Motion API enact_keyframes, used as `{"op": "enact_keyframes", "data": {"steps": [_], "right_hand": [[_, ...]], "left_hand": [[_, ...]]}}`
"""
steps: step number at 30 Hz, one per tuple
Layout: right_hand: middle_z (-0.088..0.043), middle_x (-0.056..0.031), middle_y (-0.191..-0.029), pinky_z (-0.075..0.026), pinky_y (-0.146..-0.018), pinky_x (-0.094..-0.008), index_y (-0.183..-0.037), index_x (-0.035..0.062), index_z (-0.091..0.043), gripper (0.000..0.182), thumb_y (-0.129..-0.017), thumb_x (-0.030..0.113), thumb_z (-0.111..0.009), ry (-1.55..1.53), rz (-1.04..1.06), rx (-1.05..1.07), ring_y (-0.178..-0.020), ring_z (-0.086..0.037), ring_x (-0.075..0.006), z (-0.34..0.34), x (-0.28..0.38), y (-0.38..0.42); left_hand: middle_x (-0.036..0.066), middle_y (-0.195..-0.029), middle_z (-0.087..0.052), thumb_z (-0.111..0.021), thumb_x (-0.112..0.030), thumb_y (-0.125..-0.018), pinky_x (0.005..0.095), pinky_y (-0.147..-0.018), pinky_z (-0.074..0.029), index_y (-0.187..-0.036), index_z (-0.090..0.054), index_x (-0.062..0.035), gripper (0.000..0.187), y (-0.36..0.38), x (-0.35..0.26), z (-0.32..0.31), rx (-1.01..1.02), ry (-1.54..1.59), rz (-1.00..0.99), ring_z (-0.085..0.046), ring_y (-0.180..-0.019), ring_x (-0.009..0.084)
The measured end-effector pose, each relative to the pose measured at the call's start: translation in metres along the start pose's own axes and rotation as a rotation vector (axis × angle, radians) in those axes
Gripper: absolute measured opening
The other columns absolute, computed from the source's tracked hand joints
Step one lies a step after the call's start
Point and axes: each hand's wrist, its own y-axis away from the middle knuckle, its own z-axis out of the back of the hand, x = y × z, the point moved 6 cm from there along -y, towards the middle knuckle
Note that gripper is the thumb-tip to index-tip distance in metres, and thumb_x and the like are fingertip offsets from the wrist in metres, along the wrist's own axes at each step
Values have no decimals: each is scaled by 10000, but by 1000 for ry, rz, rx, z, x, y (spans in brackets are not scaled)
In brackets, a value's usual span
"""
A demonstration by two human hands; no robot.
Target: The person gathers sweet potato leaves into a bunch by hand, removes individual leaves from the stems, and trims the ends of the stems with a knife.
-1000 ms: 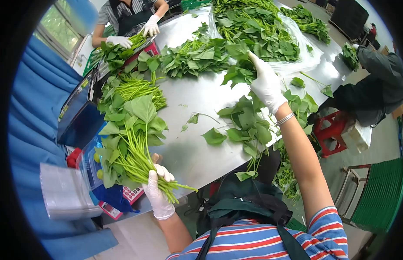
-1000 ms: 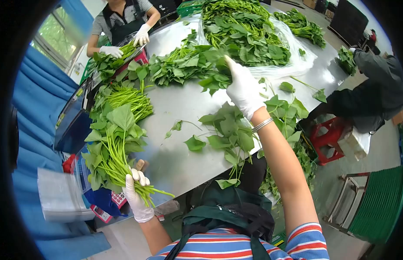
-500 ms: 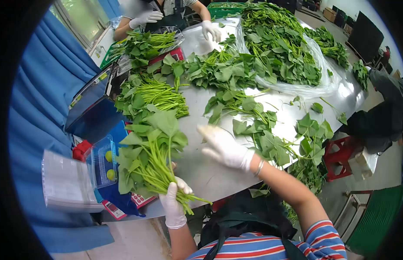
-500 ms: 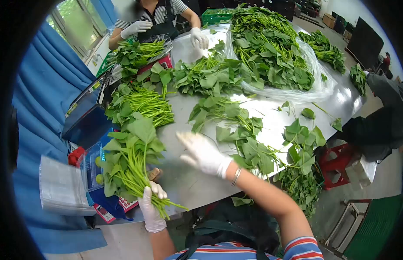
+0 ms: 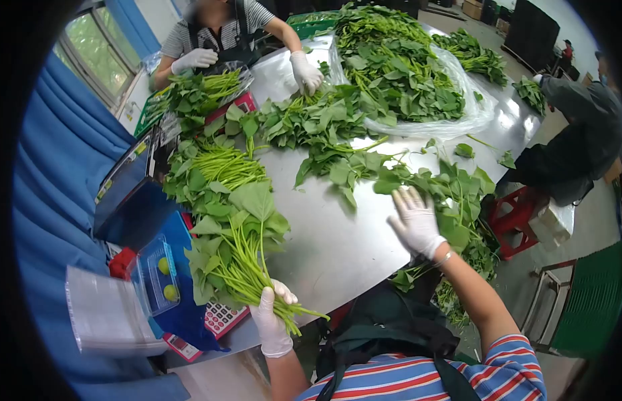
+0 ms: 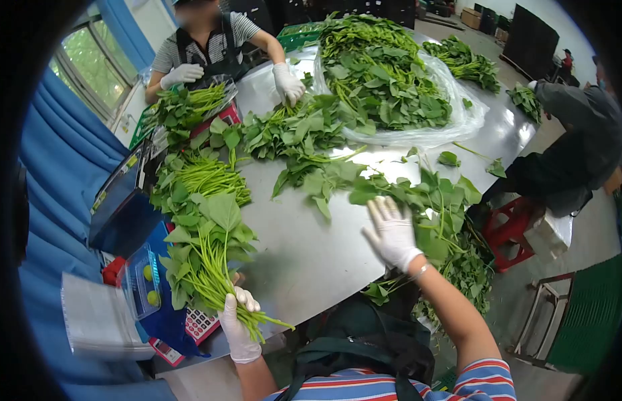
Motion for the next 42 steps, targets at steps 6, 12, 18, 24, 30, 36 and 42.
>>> {"op": "enact_keyframes", "data": {"steps": [6, 12, 18, 24, 30, 36, 42], "right_hand": [[-328, -139, -1406, -164, -1052, -518, -1284, 73, -431, 542, -872, 426, -433, 36, -453, -123, -1316, -271, -283, 11, -132, 46], [-419, -304, -1245, -298, -1003, -407, -1216, -48, -452, 441, -897, 256, -466, -129, -656, -647, -1176, -382, -417, -37, -227, 138], [-626, -175, -932, -471, -780, -343, -958, 22, -627, 185, -806, 86, -542, -401, -581, -537, -880, -602, -322, -34, -210, 174], [-576, -148, -983, -431, -852, -355, -1097, 32, -560, 408, -693, -16, -579, -463, -17, -499, -937, -548, -302, 83, -90, 54], [-357, -225, -1328, -239, -1043, -486, -1334, 52, -334, 645, -764, 231, -575, -182, 354, -202, -1256, -305, -388, 26, -32, -73], [-437, -226, -1276, -293, -1026, -435, -1294, 32, -381, 708, -725, 379, -621, -39, 355, -252, -1204, -396, -372, 8, 18, -152], [-627, -204, -888, -478, -707, -407, -909, -3, -617, 388, -712, 332, -621, -252, 37, 13, -807, -609, -333, -6, 29, -152]], "left_hand": [[43, -726, -506, -605, -258, -856, 297, -572, -472, -867, -494, -35, 249, 19, -3, -4, 1, 9, 8, -516, -610, 148], [43, -725, -508, -608, -264, -853, 295, -570, -474, -859, -495, -31, 259, 28, 0, -6, -21, 3, 43, -518, -610, 149], [57, -723, -505, -590, -255, -864, 307, -584, -466, -822, -497, -21, 255, 29, -4, -19, 22, -56, -7, -511, -620, 157], [59, -721, -504, -591, -240, -862, 309, -586, -465, -832, -500, -22, 237, 17, 10, -39, 24, -51, 43, -509, -618, 158], [58, -709, -513, -593, -232, -859, 313, -572, -473, -853, -496, -23, 231, 18, 4, -50, 36, -94, 12, -520, -603, 161], [59, -701, -510, -592, -236, -857, 299, -545, -476, -849, -494, -24, 233, 28, 0, -38, -45, -90, 27, -520, -590, 157], [53, -714, -498, -584, -251, -861, 292, -544, -469, -836, -492, -28, 242, 34, -7, -21, -111, -99, -21, -510, -590, 155]]}}
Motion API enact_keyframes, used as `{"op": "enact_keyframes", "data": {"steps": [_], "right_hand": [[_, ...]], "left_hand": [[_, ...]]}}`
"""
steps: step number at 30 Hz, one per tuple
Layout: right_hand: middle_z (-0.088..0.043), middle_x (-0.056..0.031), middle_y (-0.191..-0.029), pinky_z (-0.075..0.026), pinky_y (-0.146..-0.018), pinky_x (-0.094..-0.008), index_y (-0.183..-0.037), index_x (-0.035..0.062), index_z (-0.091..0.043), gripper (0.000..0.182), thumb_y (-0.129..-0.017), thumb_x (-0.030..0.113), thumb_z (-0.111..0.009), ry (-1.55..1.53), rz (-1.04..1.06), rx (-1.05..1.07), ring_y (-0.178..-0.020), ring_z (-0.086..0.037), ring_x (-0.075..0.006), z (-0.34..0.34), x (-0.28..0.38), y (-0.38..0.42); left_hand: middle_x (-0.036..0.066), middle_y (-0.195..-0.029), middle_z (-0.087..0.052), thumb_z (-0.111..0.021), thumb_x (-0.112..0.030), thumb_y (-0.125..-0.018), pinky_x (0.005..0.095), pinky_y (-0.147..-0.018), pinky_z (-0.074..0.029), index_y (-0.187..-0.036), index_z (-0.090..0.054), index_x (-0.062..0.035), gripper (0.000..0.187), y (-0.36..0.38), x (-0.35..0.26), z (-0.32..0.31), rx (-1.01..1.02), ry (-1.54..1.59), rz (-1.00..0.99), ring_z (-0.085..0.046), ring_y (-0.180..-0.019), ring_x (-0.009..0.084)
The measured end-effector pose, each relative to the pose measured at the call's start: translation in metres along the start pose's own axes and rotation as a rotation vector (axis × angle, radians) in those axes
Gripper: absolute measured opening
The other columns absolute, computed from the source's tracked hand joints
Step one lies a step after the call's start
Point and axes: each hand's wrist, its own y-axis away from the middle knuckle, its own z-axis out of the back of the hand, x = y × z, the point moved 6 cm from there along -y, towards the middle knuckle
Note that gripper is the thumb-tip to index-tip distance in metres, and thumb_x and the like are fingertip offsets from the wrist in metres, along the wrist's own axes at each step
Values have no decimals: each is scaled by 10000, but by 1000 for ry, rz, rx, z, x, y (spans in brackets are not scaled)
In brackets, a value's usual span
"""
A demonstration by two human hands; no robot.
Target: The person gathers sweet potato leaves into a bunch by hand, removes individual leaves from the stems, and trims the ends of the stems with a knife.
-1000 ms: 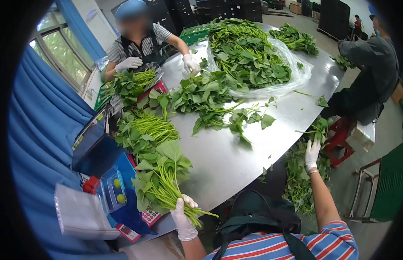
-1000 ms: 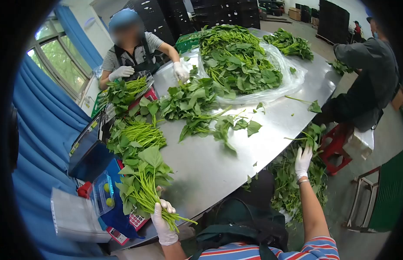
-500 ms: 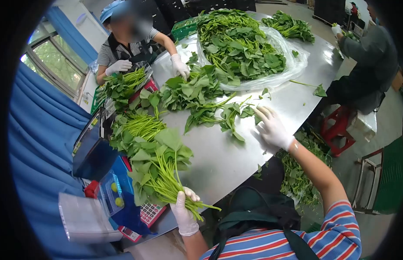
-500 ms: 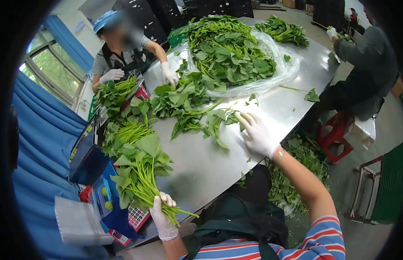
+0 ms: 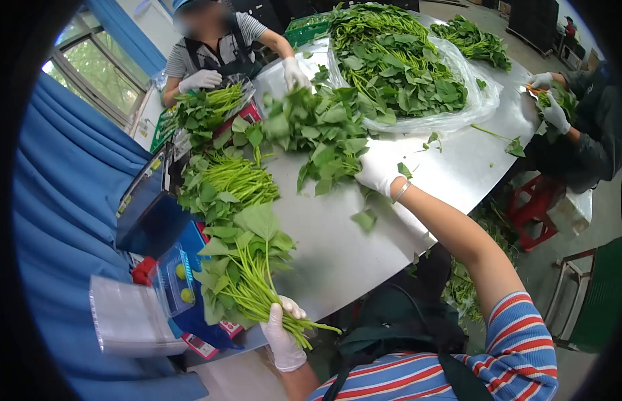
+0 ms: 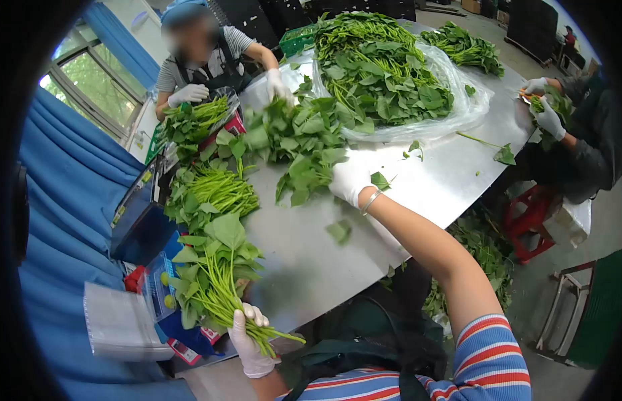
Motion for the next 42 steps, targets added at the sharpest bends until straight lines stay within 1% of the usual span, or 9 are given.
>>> {"op": "enact_keyframes", "data": {"steps": [2, 6, 10, 15, 18, 20, 24, 32, 42], "right_hand": [[-644, -202, -800, -491, -697, -394, -814, -33, -641, 508, -706, 463, -613, -246, -177, 179, -742, -627, -344, 13, 2, 22], [-633, -215, -788, -477, -709, -370, -810, -29, -638, 625, -702, 585, -593, -442, -194, 265, -746, -619, -335, 32, 6, 65], [-621, -184, -743, -476, -666, -387, -818, 12, -638, 449, -809, 453, -551, -452, -238, -185, -711, -612, -329, 46, -18, 104], [-592, -170, -642, -480, -619, -407, -771, 40, -617, 330, -819, 358, -542, -192, -199, 161, -634, -604, -326, 36, 13, 163], [-594, -174, -646, -479, -627, -404, -760, 37, -605, 317, -810, 346, -552, -117, -152, 67, -636, -598, -337, 18, 12, 171], [-620, -92, -653, -450, -526, -303, -768, 45, -570, 232, -811, 271, -605, -324, -183, 104, -521, -557, -169, 11, 1, 164], [-646, -52, -691, -418, -496, -231, -810, 38, -542, 157, -808, 171, -625, -1047, -310, 117, -532, -528, -66, 39, 14, 160], [-640, -80, -744, -381, -462, -168, -895, 47, -467, 159, -856, 134, -594, -1592, -297, -132, -490, -484, -54, 58, 68, 182], [-629, -46, -667, -413, -442, -206, -812, 17, -504, 131, -812, 52, -630, -1218, -216, -247, -481, -532, -58, 60, 77, 187]], "left_hand": [[8, -752, -452, -515, -216, -911, 237, -546, -413, -1030, -461, -39, 221, 0, 0, 1, 92, -15, 14, -444, -613, 100], [3, -755, -451, -516, -220, -911, 237, -550, -414, -1049, -453, -33, 241, -5, -3, -4, 121, 44, 0, -440, -620, 90], [5, -761, -453, -508, -216, -916, 234, -558, -409, -1062, -457, -46, 229, -5, -3, -3, 152, 58, 8, -441, -624, 95], [3, -769, -457, -504, -217, -919, 238, -568, -407, -1090, -458, -44, 248, -10, 5, 9, 142, 37, 39, -439, -630, 92], [5, -774, -463, -506, -224, -919, 237, -573, -406, -1105, -459, -41, 265, -13, 5, 11, 108, 13, 26, -441, -633, 92], [9, -786, -482, -518, -229, -915, 236, -583, -413, -1105, -464, -43, 271, -15, 2, 13, 100, 0, -4, -458, -649, 93], [11, -803, -502, -528, -224, -910, 237, -603, -428, -1134, -463, -18, 311, -15, -4, 8, 95, -7, -21, -475, -667, 95], [25, -828, -521, -568, -162, -888, 238, -631, -439, -1144, -464, 11, 327, -23, 14, 4, -11, 135, 9, -481, -695, 95], [48, -844, -536, -600, -76, -850, 250, -614, -416, -1110, -481, -43, 288, -29, 17, -17, 8, 111, 1, -483, -676, 102]]}}
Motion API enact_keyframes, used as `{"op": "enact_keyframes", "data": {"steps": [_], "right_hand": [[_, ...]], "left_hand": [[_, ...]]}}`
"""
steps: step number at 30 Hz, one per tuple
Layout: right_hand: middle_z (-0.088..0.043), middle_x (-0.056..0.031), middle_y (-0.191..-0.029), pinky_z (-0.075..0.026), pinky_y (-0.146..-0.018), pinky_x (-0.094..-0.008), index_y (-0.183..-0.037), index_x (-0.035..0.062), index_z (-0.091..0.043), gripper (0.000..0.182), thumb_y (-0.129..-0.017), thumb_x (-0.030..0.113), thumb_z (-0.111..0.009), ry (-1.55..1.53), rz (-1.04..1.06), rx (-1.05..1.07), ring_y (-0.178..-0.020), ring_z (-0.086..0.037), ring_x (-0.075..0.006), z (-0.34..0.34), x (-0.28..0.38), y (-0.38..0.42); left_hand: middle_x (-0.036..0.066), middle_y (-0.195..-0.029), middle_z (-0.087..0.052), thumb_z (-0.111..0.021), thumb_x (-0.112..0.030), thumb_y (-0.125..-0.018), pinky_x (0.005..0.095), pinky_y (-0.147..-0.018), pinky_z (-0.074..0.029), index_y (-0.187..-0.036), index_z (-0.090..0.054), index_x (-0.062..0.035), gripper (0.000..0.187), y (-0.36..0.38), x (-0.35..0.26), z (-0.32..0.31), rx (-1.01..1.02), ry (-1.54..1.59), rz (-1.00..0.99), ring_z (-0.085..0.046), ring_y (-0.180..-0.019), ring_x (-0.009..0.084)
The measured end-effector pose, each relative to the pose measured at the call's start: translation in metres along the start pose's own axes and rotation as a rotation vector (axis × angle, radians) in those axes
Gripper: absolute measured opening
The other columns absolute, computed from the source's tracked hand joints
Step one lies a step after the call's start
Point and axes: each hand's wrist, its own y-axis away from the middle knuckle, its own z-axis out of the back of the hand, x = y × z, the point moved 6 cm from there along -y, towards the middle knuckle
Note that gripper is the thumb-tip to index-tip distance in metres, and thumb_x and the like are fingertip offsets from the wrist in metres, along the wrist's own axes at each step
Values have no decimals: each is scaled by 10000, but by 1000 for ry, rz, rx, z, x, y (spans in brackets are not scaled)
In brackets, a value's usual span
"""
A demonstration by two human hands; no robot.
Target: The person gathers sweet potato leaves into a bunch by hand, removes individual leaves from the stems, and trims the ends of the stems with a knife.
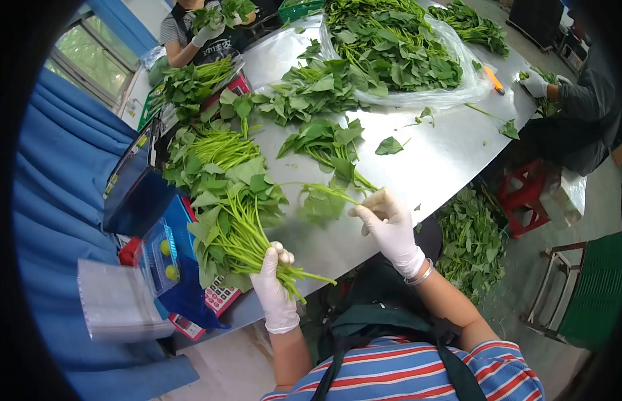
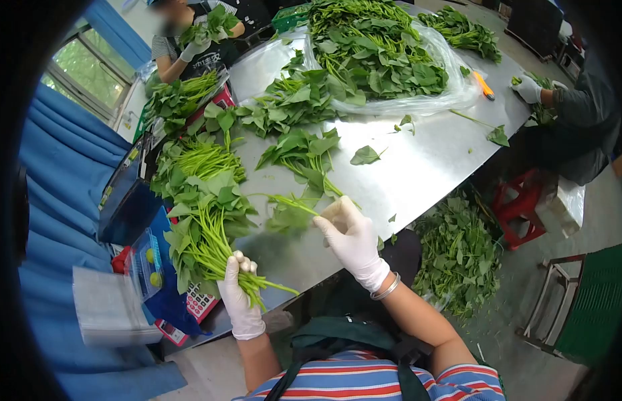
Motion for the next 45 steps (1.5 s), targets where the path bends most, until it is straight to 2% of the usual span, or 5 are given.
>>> {"op": "enact_keyframes", "data": {"steps": [17, 26, 34, 41, 45], "right_hand": [[-667, -75, -775, -431, -463, -285, -766, 82, -557, 216, -663, 27, -738, 402, 833, 49, -528, -582, -195, -5, 45, 47], [-603, -91, -929, -459, -733, -314, -1011, 79, -644, 419, -629, 189, -779, 365, 408, 62, -893, -561, -229, 2, 49, 31], [-609, -63, -789, -450, -642, -235, -768, 23, -638, 44, -751, 46, -671, 140, 310, -22, -669, -568, -124, 2, 45, 25], [-612, -71, -906, -440, -730, -231, -971, 14, -489, 112, -898, 93, -518, -497, -65, 177, -778, -554, -106, -9, 24, 30], [-602, -99, -901, -449, -774, -300, -995, 35, -456, 111, -918, 108, -489, -371, 181, -51, -768, -550, -140, 4, 26, 31]], "left_hand": [[64, -880, -604, -647, -10, -781, 218, -623, -449, -1042, -538, -18, 283, 4, 17, -57, 52, -55, -8, -546, -665, 105], [54, -893, -614, -647, 15, -768, 220, -651, -459, -1018, -565, -9, 265, 7, 25, -76, 107, -251, 86, -558, -707, 103], [59, -865, -620, -659, 48, -756, 227, -642, -477, -996, -569, 9, 259, 6, 34, -71, 85, -299, 54, -581, -708, 113], [45, -792, -601, -664, 24, -759, 220, -590, -450, -931, -586, 2, 189, 7, 33, -72, 58, -273, 37, -552, -643, 99], [42, -791, -598, -673, -1, -761, 211, -581, -436, -917, -593, 1, 175, 6, 33, -68, -1, -230, 92, -546, -633, 93]]}}
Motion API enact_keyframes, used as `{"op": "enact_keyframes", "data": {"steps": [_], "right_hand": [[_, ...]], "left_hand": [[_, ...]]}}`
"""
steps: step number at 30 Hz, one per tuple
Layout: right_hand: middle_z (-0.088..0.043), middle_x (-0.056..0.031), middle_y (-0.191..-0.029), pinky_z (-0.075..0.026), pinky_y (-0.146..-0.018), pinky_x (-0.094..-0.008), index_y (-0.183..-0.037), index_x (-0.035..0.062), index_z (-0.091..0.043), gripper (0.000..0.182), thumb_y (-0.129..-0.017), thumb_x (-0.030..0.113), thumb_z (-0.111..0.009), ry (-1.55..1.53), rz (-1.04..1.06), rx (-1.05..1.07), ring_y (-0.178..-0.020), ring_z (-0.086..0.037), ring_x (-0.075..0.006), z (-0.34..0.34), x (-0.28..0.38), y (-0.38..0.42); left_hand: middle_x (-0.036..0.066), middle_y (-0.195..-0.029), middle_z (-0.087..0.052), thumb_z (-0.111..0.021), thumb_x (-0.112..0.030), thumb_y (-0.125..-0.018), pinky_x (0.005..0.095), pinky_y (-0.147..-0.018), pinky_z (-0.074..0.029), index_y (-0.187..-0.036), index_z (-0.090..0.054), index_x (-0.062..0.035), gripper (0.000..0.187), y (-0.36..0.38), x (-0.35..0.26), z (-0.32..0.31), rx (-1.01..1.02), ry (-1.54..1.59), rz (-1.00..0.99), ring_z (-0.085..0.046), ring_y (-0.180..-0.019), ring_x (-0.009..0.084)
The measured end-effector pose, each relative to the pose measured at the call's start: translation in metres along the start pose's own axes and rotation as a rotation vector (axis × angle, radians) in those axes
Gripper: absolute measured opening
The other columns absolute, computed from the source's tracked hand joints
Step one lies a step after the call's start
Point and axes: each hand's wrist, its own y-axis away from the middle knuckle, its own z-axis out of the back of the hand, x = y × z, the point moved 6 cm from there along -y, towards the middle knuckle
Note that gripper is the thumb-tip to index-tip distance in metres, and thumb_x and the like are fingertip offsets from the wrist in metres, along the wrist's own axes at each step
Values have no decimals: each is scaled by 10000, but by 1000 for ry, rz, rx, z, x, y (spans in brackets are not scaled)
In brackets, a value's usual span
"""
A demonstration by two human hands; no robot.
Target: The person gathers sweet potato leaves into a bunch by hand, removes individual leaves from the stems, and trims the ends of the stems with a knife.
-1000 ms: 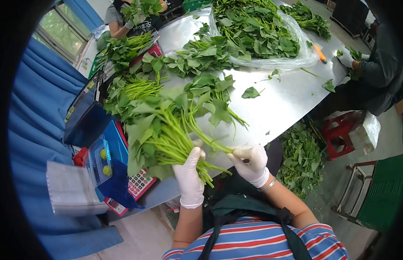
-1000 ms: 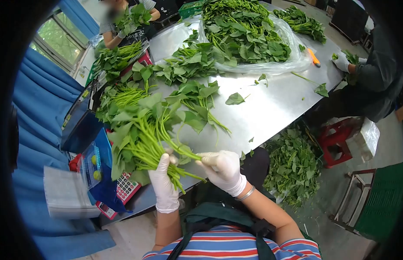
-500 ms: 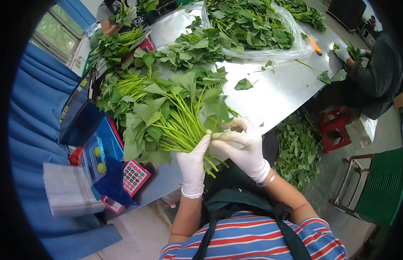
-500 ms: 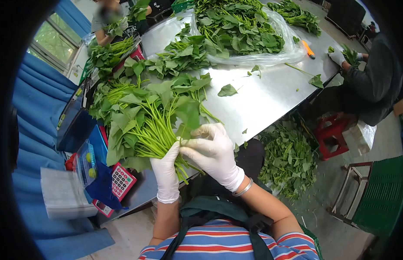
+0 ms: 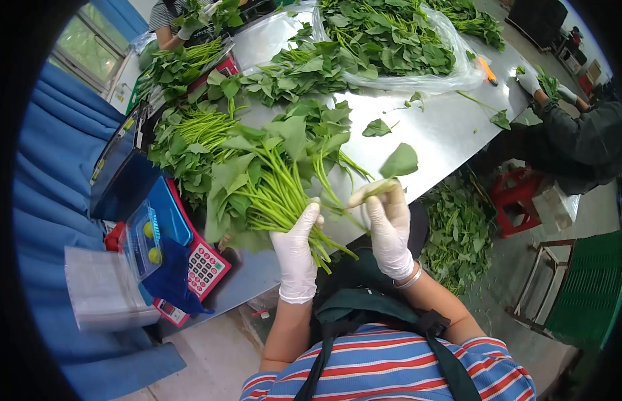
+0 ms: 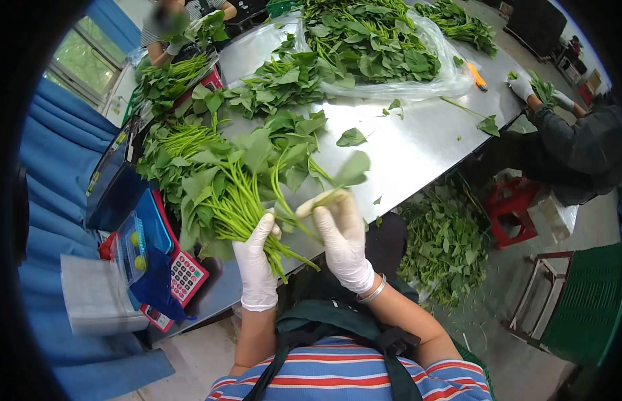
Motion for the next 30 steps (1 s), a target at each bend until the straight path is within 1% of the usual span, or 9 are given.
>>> {"op": "enact_keyframes", "data": {"steps": [1, 6, 9, 14, 18, 21, 23, 26, 30], "right_hand": [[-591, -85, -927, -445, -777, -261, -1027, 34, -447, 132, -926, 112, -481, -56, -21, -27, -825, -551, -129, 4, 0, 0], [-586, -83, -948, -464, -765, -257, -1042, 40, -442, 152, -924, 122, -493, -77, -73, -63, -855, -549, -119, 11, -8, -2], [-577, -99, -987, -464, -761, -256, -1024, 32, -458, 120, -919, 82, -489, -83, 91, -103, -870, -550, -128, 3, -4, -6], [-578, -106, -991, -457, -782, -268, -980, 4, -481, 84, -909, 49, -481, -28, 58, -31, -886, -553, -142, -15, -13, 7], [-574, -120, -1004, -465, -759, -269, -972, 4, -470, 81, -911, 54, -484, -23, 71, 12, -878, -553, -142, -17, -17, 10], [-558, -101, -942, -455, -748, -279, -961, 20, -438, 80, -923, 82, -470, -137, -90, -39, -836, -534, -139, -16, -15, 9], [-525, -80, -870, -431, -747, -292, -953, 36, -405, 104, -938, 128, -451, -393, -151, -28, -788, -501, -145, -15, -14, 7], [-461, -58, -816, -388, -778, -332, -959, 56, -402, 68, -941, 119, -420, -241, -124, 49, -791, -453, -161, -13, -4, 18], [-470, -58, -821, -398, -792, -341, -967, 63, -400, 122, -935, 166, -456, -304, -64, 102, -800, -484, -184, -15, 3, 0]], "left_hand": [[39, -791, -596, -674, -10, -764, 209, -580, -432, -915, -596, 2, 170, -1, 2, 4, -49, 27, 2, -544, -631, 91], [25, -778, -584, -671, -24, -773, 217, -583, -431, -920, -601, 3, 165, 0, 6, 9, -79, 61, -21, -537, -632, 88], [26, -790, -592, -669, -16, -774, 216, -593, -435, -922, -598, 8, 165, 14, 22, 8, -128, 35, 51, -542, -640, 95], [34, -998, -562, -627, -68, -822, 210, -687, -448, -1167, -490, -32, 373, 24, 49, 6, 28, 77, 40, -535, -812, 101], [34, -959, -576, -648, -96, -809, 233, -689, -448, -1114, -520, -23, 339, 25, 37, 6, -8, 137, 40, -543, -802, 105], [31, -905, -583, -648, -91, -807, 234, -668, -443, -1047, -549, -20, 269, 24, 36, 5, 54, 12, 84, -543, -755, 105], [24, -843, -584, -654, -70, -799, 214, -633, -434, -983, -569, -24, 208, 23, 31, 4, -20, 47, 80, -533, -691, 100], [21, -814, -584, -658, -62, -795, 202, -606, -428, -960, -575, -24, 188, 16, 31, 10, -30, 37, 43, -524, -651, 95], [23, -808, -593, -683, -8, -760, 212, -597, -441, -906, -591, -15, 172, 19, 20, 2, -9, 40, 6, -538, -652, 89]]}}
